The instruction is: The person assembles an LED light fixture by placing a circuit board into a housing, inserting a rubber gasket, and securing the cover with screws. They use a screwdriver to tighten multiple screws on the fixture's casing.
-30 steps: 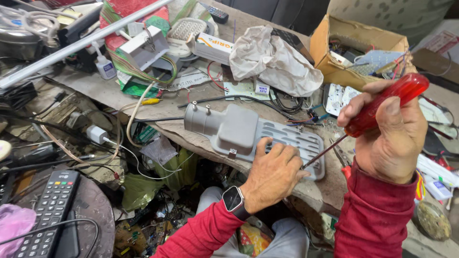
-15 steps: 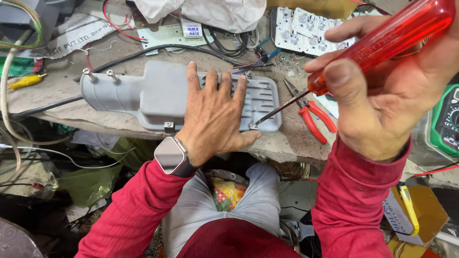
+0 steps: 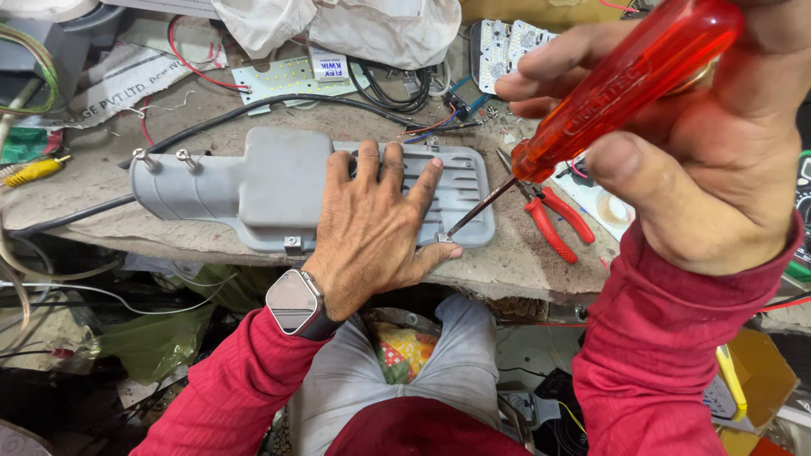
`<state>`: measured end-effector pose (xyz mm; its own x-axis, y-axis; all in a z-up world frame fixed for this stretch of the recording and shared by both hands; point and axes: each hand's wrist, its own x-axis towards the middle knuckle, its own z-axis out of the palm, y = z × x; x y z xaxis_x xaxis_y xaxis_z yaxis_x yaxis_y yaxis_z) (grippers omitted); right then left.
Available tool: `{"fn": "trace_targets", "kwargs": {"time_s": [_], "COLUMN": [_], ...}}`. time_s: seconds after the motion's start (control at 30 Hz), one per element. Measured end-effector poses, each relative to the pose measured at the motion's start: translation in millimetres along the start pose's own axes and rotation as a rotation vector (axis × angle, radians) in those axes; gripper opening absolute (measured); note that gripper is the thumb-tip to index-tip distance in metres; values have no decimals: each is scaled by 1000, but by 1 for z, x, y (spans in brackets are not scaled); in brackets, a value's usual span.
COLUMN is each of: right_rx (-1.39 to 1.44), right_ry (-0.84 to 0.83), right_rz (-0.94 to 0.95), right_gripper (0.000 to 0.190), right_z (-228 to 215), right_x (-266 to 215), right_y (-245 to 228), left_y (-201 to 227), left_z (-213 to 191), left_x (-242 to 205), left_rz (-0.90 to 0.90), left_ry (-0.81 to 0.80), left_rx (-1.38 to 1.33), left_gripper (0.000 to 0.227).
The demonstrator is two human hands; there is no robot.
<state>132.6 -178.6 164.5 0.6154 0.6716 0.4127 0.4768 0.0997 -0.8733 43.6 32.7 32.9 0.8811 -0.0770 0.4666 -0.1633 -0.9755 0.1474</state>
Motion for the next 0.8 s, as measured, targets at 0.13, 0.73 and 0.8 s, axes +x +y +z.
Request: {"fn": "trace_targets", "kwargs": {"time_s": [0.13, 0.73, 0.8], "right_rx": [-229, -299, -137], "right_ry": [-33, 81, -62], "right_rz": [-159, -180, -156], "right_gripper": [67, 65, 64], "right_z": [4, 27, 15], "right_x": [4, 14, 15], "right_y": [3, -25, -22], "left_y": [0, 3, 1], "left_z": [8, 13, 13], "left_x": [-3, -24, -27], "left_rz": [-17, -17, -7], "left_ry": [6, 117, 140], "left_rx": [-1, -38, -3], "left_gripper": [96, 101, 101]}}
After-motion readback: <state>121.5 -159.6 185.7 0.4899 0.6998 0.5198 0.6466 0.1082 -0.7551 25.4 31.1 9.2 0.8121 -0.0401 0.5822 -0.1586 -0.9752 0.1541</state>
